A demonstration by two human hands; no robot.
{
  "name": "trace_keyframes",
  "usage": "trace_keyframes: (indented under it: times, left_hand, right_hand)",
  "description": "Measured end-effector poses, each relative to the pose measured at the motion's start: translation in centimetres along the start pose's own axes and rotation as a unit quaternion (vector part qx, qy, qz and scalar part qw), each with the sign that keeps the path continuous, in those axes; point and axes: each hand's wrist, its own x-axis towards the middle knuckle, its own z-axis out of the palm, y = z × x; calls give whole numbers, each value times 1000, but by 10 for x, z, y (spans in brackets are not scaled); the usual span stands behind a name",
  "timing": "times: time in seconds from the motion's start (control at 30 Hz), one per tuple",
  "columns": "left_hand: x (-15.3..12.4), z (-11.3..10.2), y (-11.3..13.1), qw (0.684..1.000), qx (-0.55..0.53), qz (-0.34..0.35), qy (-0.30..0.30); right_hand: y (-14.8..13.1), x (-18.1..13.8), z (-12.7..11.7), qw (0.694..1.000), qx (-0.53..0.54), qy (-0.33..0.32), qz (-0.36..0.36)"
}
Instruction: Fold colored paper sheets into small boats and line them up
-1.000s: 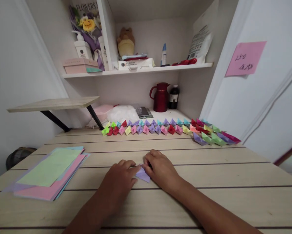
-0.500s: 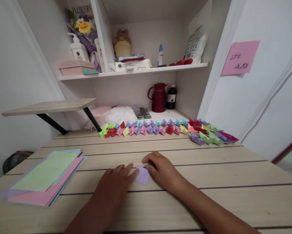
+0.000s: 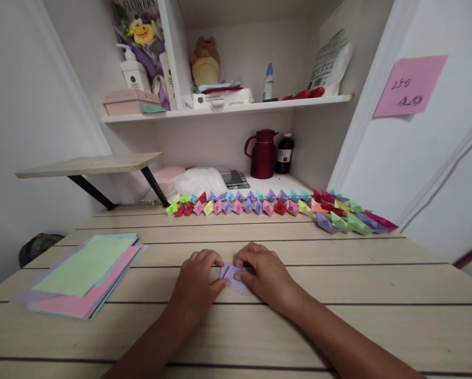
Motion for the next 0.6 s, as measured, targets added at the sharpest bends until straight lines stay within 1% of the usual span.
trace_keyframes:
  times: [0.13,0.2,0.33,0.43,0.53,0.6]
  left_hand:
    - [-1,2,0,999,-18,-17,29]
    - [-1,1,0,998,-13,-30,44]
    - [-3,0,-1,997,15,-57,52]
    - [-2,1,-1,998,8,-58,33]
    - [-2,1,0,1000,-9,-20,-10]
    - [-1,1,1,1000,-2,4,-30]
  right_hand:
    - [0,-1,-2,999,33,-16,3]
    - [-1,-2,-3,999,41,-26,6]
    - [-2,-4,-2,999,34,-30,-2]
    - [-3,-5,-1,999,31,-23,-1]
    - [-6,-6,-2,999,36,-20,0]
    - [-9,-7,-4,999,45,-17,-1]
